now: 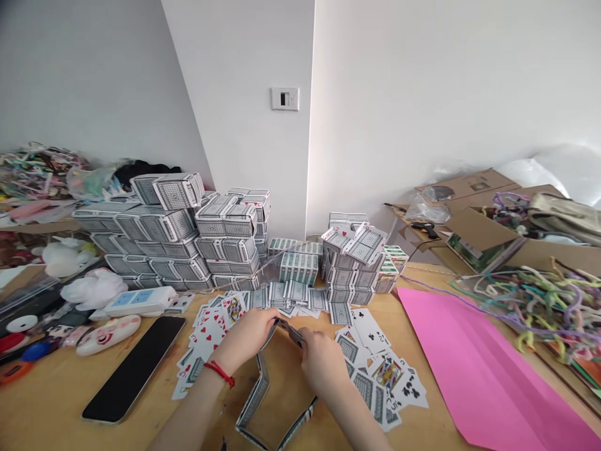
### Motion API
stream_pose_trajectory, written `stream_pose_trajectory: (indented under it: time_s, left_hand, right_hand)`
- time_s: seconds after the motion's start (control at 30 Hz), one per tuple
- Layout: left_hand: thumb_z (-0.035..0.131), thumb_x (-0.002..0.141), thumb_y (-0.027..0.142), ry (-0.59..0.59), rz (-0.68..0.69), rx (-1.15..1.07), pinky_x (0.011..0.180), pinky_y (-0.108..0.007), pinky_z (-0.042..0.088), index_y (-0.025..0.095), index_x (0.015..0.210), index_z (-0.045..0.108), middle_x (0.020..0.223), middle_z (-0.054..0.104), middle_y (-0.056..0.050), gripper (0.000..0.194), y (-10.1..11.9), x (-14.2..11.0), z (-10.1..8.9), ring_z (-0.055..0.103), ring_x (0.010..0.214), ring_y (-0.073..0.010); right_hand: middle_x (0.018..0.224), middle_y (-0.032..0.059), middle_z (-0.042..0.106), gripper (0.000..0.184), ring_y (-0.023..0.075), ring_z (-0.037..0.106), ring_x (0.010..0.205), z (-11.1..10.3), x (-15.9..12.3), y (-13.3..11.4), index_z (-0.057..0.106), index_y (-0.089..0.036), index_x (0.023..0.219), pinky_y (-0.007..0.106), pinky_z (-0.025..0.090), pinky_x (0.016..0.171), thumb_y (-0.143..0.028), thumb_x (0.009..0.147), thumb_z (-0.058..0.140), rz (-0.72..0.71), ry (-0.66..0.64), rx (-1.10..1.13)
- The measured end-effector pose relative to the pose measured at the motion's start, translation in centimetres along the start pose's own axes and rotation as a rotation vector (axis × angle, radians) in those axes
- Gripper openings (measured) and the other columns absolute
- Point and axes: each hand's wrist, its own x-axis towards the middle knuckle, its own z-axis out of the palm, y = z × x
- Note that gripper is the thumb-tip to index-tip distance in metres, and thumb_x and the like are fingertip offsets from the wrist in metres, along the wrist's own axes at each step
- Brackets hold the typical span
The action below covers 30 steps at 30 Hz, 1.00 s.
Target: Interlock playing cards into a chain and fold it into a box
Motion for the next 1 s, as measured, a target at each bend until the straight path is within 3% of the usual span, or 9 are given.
stream_pose_trajectory:
  time_s: [0.2, 0.47, 1.0]
  left_hand:
    - [0.037, 0.078, 0.010, 0.069, 0.078, 0.078, 0.059, -0.025, 0.035, 0.023, 0.083, 0.062, 0.079, 0.066, -0.007, 0.028, 0.4, -0.1, -0.2, 0.060, 0.075, -0.0207]
    - [0.039, 0.079, 0.012, -0.013, 0.075, 0.019, 0.073, -0.026, 0.039, 0.025, 0.098, 0.062, 0.095, 0.066, -0.007, 0.032, 0.8, -0.2, -0.7, 0.059, 0.089, -0.0203]
    - [0.040, 0.080, 0.012, -0.031, 0.041, 0.019, 0.074, -0.027, 0.040, 0.024, 0.097, 0.063, 0.094, 0.066, -0.008, 0.031, 1.1, -0.2, -0.8, 0.060, 0.088, -0.0206]
  right_hand:
    - [0.072, 0.0042, 0.063, 0.023, 0.0158, 0.057, 0.067, 0.1, 0.0, -0.1, 0.057, -0.021, 0.086, 0.022, 0.025, 0.053, -0.013, 0.082, 0.036, 0.006, -0.015, -0.027]
    - [0.075, 0.0049, 0.062, 0.027, 0.0163, 0.057, 0.068, 0.0, -0.1, -0.1, 0.058, -0.022, 0.091, 0.022, 0.026, 0.053, -0.011, 0.081, 0.036, 0.011, -0.011, -0.042]
    - [0.080, 0.0026, 0.065, 0.036, 0.0162, 0.058, 0.077, -0.2, -0.2, -0.4, 0.061, -0.026, 0.096, 0.021, 0.030, 0.060, -0.007, 0.078, 0.037, 0.031, 0.052, 0.052]
